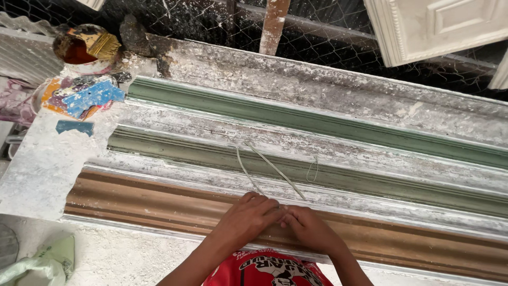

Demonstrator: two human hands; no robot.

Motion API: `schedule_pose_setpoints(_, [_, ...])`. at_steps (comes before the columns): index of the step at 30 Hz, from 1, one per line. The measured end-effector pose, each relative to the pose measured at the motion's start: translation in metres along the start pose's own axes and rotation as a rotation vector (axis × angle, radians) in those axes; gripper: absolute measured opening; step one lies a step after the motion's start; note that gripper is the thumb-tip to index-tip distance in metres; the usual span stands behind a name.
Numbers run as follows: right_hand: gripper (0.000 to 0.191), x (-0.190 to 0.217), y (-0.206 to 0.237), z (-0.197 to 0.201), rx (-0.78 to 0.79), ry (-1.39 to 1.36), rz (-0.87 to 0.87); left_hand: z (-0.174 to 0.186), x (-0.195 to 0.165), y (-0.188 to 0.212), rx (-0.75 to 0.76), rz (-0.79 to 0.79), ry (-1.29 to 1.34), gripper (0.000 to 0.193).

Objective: The person ties multiple small loops from a light green cord and places them on a workbench next to painted molding. They then pick up a putty knife and a red sanding block, briefly handling each before placing them back on the bench.

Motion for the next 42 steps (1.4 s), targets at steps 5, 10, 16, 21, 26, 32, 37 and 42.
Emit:
schedule_pose_setpoints(5, [0.029, -0.044, 0.001, -0.007, 0.085, -0.074, -0.091, -0.009, 0.002, 0.004, 0.010, -0.001, 0.032, 0.011])
schedule_pose_setpoints(10, [0.035, -0.070, -0.004, 0.027, 0.028, -0.866, 0.092, -0.016, 0.022, 0.005, -0.265, 0.247, 0.125, 0.013])
schedule_pose_setpoints(16, [0.054, -0.040, -0.001, 0.005, -0.221, -0.455, -0.176, -0.077, 0.030, 0.014, -0.387, 0.860, 0.768, 0.026])
schedule_pose_setpoints(21, [0.058, 0.010, -0.001, -0.022, -0.239, -0.694, 0.087, -0.091, 0.026, 0.014, -0.532, 0.852, 0.933, 0.026])
schedule_pose_setpoints(26, [0.052, -0.011, -0.006, -0.008, -0.349, -0.667, 0.065, -0.093, 0.023, 0.020, -0.392, 0.907, 0.917, 0.022])
schedule_pose_setpoints(32, [0.043, -0.034, -0.010, -0.004, -0.447, -0.721, 0.098, -0.077, 0.014, 0.011, -0.303, 0.707, 0.670, 0.015])
schedule_pose_setpoints(37, [0.042, -0.044, -0.002, 0.002, -0.519, -0.644, -0.013, -0.068, 0.004, 0.003, -0.230, 0.519, 0.421, 0.014])
schedule_pose_setpoints(42, [0.041, -0.045, -0.001, 0.012, -0.499, -0.582, -0.028, -0.053, -0.007, -0.010, -0.241, 0.352, 0.192, 0.011])
Point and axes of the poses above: each hand's wrist, its own y-axis away from the middle knuckle, its own z-axis out of the back of the hand, x = y × z, the point moved 6 cm from there along -y, towards the middle knuckle, and after that the axes turned 6 degrees about -z, right-handed, at the moved point
